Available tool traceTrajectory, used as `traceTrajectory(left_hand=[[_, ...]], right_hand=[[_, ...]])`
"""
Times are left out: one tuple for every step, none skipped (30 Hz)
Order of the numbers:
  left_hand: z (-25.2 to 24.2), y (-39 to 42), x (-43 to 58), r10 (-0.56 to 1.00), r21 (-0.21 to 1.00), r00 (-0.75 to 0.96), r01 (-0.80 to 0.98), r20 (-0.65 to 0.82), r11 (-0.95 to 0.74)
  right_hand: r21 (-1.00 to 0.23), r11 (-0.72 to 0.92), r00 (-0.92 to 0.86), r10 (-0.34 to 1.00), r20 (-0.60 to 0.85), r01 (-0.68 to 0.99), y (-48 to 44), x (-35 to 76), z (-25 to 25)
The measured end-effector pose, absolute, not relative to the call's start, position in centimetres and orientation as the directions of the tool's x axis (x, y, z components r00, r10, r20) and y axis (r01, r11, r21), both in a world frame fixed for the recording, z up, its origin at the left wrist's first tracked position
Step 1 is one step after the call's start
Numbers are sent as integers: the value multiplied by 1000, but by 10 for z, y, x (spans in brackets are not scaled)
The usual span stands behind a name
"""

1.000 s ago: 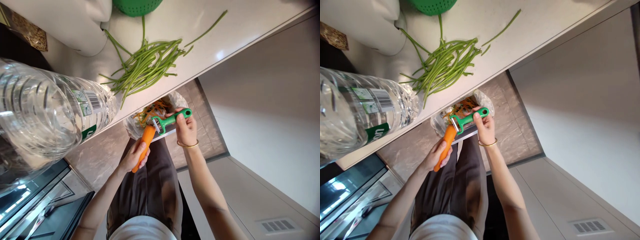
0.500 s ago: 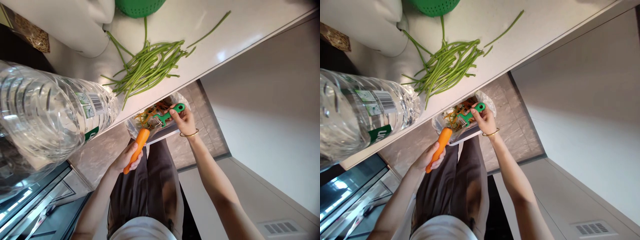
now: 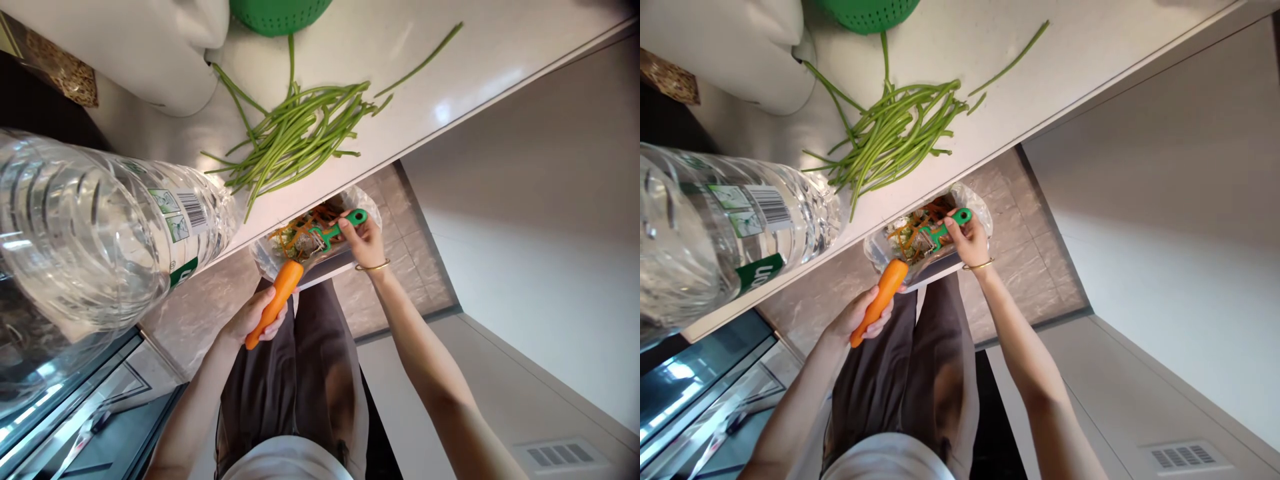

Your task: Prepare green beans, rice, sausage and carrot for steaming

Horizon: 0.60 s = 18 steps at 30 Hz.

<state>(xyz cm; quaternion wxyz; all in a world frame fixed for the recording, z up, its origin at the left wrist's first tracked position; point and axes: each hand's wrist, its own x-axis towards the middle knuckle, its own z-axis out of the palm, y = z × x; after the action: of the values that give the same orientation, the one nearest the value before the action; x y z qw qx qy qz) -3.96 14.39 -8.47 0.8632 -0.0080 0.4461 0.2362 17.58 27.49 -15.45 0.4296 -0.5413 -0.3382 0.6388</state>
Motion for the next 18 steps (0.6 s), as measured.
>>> traceTrajectory(left_hand=[[-87, 143, -41, 399, 188, 503, -419, -767, 888], [-89, 142, -41, 412, 193, 495, -434, -765, 880], [-91, 142, -41, 429, 202, 479, -454, -766, 868], [-94, 142, -40, 441, 206, 463, -473, -769, 857], [-95, 143, -39, 440, 196, 460, -485, -772, 852], [-96, 143, -38, 430, 178, 460, -494, -777, 851], [-97, 144, -36, 418, 158, 465, -499, -780, 852], [-97, 145, -35, 412, 145, 466, -507, -783, 849], [-96, 147, -33, 415, 143, 456, -520, -787, 842], [-95, 148, -32, 425, 151, 440, -533, -791, 833], [-94, 148, -31, 433, 159, 427, -541, -794, 826], [-93, 149, -30, 437, 166, 422, -542, -794, 824], [-92, 149, -29, 434, 166, 427, -535, -793, 829], [-91, 149, -29, 431, 170, 427, -525, -795, 834], [-90, 149, -29, 427, 176, 425, -513, -798, 840], [-89, 148, -30, 423, 185, 424, -497, -801, 848], [-88, 148, -31, 419, 191, 424, -483, -803, 855], [-87, 147, -33, 413, 192, 429, -471, -803, 861]], right_hand=[[-905, -387, -24, 921, -389, -175, 277, 178, -155], [-909, -379, -20, 924, -382, -174, 278, 178, -152], [-909, -378, -31, 925, -378, -177, 278, 177, -148], [-906, -382, -54, 924, -378, -185, 277, 175, -143], [-900, -390, -83, 921, -381, -196, 275, 172, -137], [-891, -403, -115, 915, -387, -208, 273, 169, -131], [-883, -415, -145, 909, -391, -221, 270, 167, -126], [-874, -426, -174, 903, -394, -233, 267, 164, -121], [-866, -437, -204, 896, -395, -243, 264, 162, -118], [-859, -447, -235, 888, -394, -249, 261, 160, -116], [-853, -458, -268, 879, -394, -249, 259, 159, -116], [-849, -469, -300, 869, -394, -244, 257, 159, -117], [-848, -475, -319, 861, -395, -233, 256, 160, -119], [-854, -473, -322, 860, -395, -216, 257, 162, -123], [-867, -459, -299, 870, -392, -197, 258, 165, -129], [-883, -436, -256, 886, -386, -177, 261, 168, -135], [-897, -412, -202, 903, -379, -160, 265, 172, -141], [-907, -394, -146, 916, -374, -149, 268, 176, -146]])
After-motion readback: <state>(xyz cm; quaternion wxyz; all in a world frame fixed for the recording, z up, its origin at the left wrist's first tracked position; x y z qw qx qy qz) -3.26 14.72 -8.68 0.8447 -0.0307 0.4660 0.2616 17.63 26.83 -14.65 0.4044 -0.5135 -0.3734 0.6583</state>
